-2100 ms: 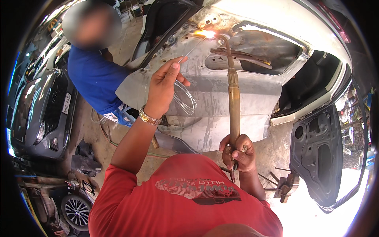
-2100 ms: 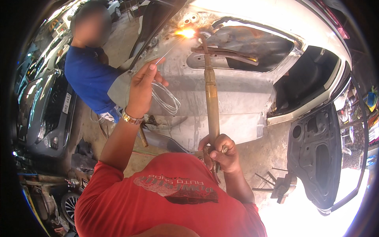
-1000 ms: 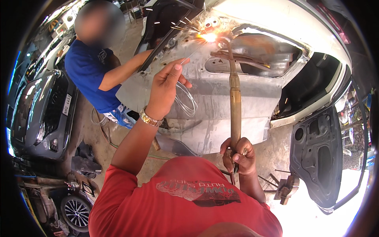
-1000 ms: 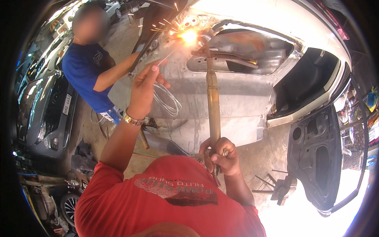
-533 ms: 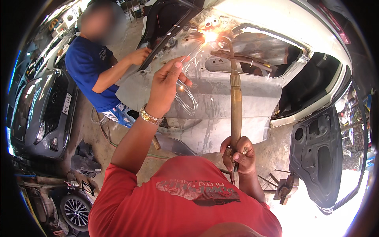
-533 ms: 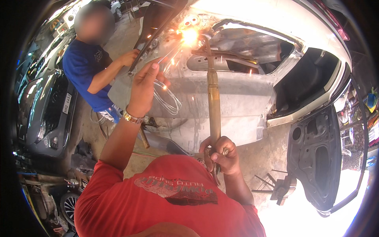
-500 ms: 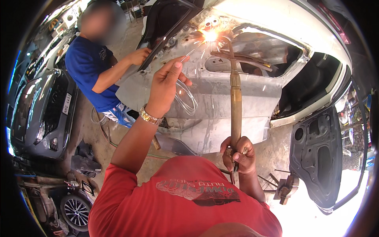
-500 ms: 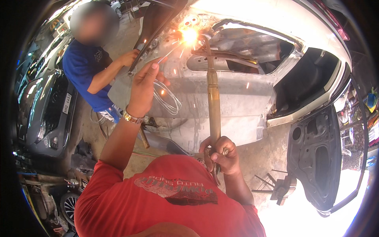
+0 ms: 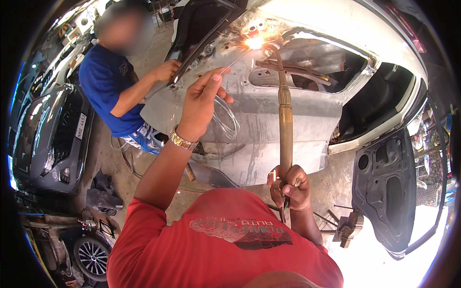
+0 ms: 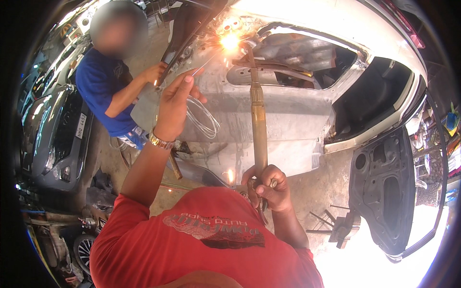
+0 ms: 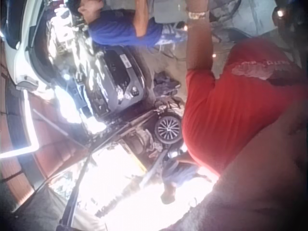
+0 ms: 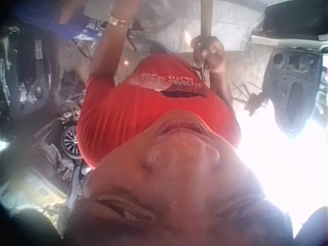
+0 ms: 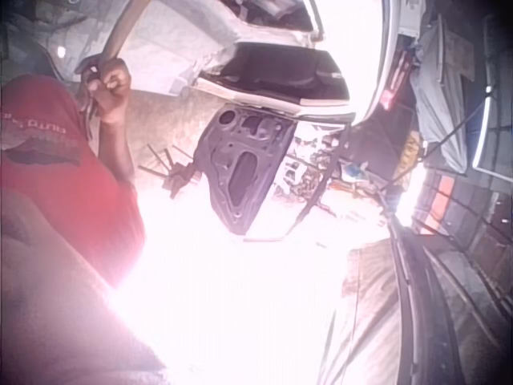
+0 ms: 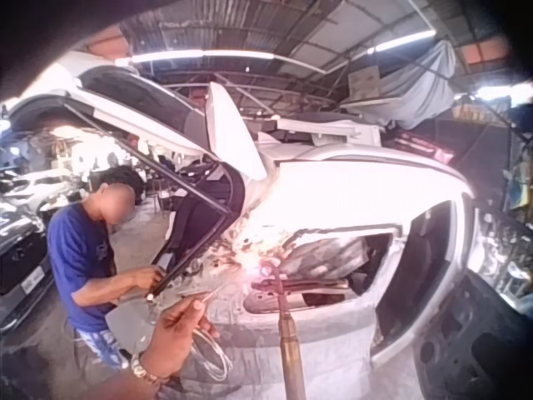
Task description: The person welds a corrugated metal sheet to a car door frame using a welding torch and filler wire. A second person holds the sheet in place while the welder moves along the seam, creating sparks and molten metal. The welder pauses briefly to reposition the sheet and continues welding along the edge.
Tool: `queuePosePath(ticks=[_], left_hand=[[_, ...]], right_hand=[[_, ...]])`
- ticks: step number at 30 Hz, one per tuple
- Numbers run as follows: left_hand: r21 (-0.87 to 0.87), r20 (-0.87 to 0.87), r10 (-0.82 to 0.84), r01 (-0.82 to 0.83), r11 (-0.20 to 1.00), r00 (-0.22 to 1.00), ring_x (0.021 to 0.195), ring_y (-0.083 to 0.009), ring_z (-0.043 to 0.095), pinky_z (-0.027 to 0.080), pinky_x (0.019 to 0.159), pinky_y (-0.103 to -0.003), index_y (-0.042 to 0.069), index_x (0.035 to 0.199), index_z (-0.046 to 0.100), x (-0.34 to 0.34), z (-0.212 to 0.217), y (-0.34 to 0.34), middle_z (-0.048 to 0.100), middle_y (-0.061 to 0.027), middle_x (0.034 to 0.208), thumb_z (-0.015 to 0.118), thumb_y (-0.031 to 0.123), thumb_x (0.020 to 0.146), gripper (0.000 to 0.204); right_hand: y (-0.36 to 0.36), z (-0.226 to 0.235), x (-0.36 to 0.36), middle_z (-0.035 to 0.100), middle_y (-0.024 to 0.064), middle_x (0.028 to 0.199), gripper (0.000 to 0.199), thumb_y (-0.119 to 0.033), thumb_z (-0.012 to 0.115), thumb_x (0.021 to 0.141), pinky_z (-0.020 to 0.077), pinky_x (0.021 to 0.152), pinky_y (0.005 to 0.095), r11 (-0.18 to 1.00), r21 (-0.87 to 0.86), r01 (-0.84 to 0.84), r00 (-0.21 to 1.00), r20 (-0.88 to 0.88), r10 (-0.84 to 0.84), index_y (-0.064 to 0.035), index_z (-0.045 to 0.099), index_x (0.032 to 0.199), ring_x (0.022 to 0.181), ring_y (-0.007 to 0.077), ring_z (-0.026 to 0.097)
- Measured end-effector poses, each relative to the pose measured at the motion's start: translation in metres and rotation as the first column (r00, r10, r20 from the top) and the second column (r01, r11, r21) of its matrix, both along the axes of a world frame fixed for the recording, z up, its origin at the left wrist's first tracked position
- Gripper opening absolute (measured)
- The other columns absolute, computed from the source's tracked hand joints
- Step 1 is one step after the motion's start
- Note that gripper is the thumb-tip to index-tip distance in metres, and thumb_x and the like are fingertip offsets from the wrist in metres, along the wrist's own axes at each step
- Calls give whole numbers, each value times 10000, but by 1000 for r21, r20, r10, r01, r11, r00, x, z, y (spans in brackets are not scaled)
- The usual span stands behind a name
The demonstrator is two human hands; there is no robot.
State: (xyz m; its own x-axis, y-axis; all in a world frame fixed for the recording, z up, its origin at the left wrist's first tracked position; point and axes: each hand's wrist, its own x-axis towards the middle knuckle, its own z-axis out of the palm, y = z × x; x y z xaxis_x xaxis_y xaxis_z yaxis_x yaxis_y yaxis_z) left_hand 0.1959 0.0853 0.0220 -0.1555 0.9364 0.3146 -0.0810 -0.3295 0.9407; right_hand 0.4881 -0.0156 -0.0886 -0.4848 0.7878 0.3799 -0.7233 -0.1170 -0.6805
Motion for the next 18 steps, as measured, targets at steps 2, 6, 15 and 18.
queuePosePath(ticks=[2, 6, 15, 18], left_hand=[[-6, -1, 3, -3, 1000, 1000, 747, -112, 665, 520, 721, -265, 92, 1382, 712, 0, -1, 0, 589, 16, 803, 607, 406, 1102, 434], [-3, 1, 5, -5, 1000, 1000, 745, -116, 669, 520, 719, -267, 91, 1382, 712, -2, -1, -2, 596, 15, 806, 607, 408, 1102, 436], [36, 35, 0, -1, 999, 999, 745, -102, 647, 555, 732, -279, 49, 1397, 692, -5, 5, -10, 640, -13, 870, 579, 352, 1124, 423], [27, 41, -4, 3, 1000, 999, 740, -103, 653, 539, 714, -276, 48, 1407, 682, -5, 9, -22, 615, 1, 823, 574, 353, 1126, 428]], right_hand=[[0, 0, 0, 637, 348, 1119, 241, -50, 676, 1015, 511, 443, 233, 1000, 3, 1, 1000, -1, -1, -93, 453, 936, 530, 159, 660], [-1, -1, 1, 637, 352, 1118, 241, -49, 676, 1015, 506, 439, 232, 1000, 1, 1, 1000, -2, -1, -91, 451, 938, 533, 156, 662], [-6, 3, 4, 618, 372, 1115, 190, -15, 642, 1006, 513, 432, 245, 1000, 13, -2, 998, -60, 3, -68, 468, 950, 529, 179, 658], [-10, 6, 13, 609, 381, 1118, 157, -7, 640, 998, 522, 426, 241, 997, 71, -15, 991, -130, 24, -53, 496, 957, 517, 190, 645]])
